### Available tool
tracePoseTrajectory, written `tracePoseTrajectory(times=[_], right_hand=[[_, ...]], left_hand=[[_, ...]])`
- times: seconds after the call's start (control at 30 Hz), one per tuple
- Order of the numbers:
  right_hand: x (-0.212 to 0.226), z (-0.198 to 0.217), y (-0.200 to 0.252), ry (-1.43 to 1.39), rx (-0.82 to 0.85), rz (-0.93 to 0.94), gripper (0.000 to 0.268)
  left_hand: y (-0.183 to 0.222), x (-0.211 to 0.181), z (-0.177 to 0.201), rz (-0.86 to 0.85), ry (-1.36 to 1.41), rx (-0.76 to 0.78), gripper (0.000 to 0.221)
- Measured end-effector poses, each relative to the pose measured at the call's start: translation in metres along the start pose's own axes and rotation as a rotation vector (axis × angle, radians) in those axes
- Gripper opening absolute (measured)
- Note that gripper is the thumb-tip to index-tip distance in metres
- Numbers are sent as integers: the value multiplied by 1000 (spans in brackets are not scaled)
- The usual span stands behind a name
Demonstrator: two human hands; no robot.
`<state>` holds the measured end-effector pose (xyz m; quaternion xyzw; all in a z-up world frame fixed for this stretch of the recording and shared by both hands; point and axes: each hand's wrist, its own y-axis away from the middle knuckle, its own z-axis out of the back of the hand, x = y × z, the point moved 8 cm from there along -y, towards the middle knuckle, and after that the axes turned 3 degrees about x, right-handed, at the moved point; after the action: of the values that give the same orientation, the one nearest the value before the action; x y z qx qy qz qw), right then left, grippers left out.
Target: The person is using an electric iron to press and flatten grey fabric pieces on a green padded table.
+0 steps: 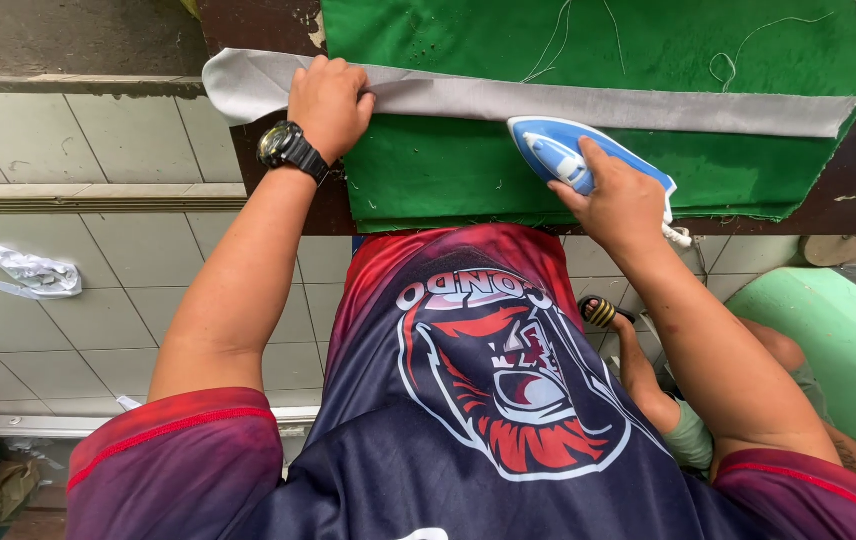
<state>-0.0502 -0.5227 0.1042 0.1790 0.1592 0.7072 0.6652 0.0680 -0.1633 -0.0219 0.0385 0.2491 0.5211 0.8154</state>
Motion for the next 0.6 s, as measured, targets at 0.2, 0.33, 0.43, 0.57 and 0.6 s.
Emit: tracePoseTrajectory(times=[0.2, 0.33, 0.43, 0.57, 0.6], right_hand=[[17, 0, -19, 33, -57, 55, 69], [27, -4, -32, 24, -58, 73, 66], [39, -8, -40, -6, -38, 105, 63], [63, -7, -51, -35, -119, 139, 63], [70, -6, -53, -51, -165, 161, 63]], left_hand=[[-16, 11, -20, 83, -27, 43, 22], [-18, 14, -21, 99, 1, 44, 22], [-20, 19, -26, 122, 39, 83, 22], [-24, 22, -27, 141, 96, 123, 19], [-24, 21, -27, 140, 98, 140, 18]])
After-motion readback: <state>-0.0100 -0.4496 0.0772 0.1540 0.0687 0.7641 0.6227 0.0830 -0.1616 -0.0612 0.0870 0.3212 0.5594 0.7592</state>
